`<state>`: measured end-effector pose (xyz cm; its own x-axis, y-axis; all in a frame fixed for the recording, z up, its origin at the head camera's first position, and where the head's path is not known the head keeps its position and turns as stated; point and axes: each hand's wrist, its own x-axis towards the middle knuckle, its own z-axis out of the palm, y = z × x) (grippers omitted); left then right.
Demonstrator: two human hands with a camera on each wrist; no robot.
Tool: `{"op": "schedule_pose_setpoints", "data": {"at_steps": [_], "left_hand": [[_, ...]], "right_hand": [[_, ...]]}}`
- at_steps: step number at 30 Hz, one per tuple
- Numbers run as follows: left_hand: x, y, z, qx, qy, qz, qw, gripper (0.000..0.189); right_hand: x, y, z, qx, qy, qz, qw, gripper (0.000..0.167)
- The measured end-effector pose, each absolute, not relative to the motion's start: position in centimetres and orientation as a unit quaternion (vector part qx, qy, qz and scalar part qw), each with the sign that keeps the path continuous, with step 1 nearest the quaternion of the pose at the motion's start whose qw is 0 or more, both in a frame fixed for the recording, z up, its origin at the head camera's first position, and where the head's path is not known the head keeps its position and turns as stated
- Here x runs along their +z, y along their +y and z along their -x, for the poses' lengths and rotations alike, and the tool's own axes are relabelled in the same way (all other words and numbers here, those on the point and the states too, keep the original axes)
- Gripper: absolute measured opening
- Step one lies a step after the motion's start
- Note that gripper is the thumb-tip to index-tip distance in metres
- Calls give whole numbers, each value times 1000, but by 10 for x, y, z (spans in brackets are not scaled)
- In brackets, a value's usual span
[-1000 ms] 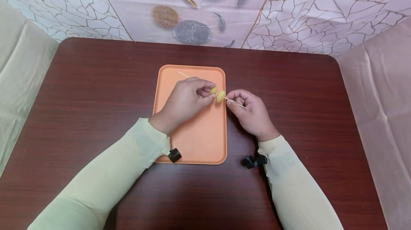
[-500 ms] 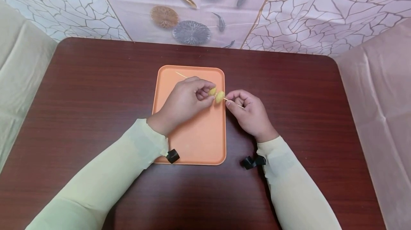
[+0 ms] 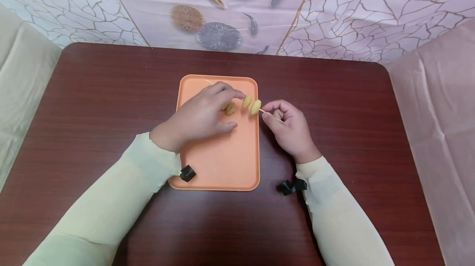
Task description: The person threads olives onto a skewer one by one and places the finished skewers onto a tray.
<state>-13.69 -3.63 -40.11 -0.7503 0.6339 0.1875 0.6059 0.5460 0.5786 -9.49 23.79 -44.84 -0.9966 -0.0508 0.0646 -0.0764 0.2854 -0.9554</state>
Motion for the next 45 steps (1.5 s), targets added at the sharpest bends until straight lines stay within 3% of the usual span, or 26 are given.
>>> {"op": "schedule_pose_setpoints", "data": {"at_steps": [9, 16, 29, 34, 38, 45], "left_hand": [[-403, -37, 144, 221, 912, -346, 20, 46], [-407, -32, 156, 138, 931, -337, 21, 16], [-409, -36, 161, 162, 926, -341, 31, 13], [-405, -41, 155, 245, 910, -331, 47, 35], [-399, -41, 148, 302, 896, -325, 37, 40], [-397, -41, 137, 405, 861, -308, -7, 30]], "right_hand": [[-453, 239, 99, 596, -802, -42, 24, 12], [-453, 240, 99, 597, -801, -40, 22, 12], [-453, 237, 100, 601, -797, -49, 23, 12], [-452, 237, 100, 606, -794, -49, 21, 13], [-451, 237, 99, 606, -794, -47, 21, 13], [-451, 238, 97, 600, -798, -45, 21, 13]]}}
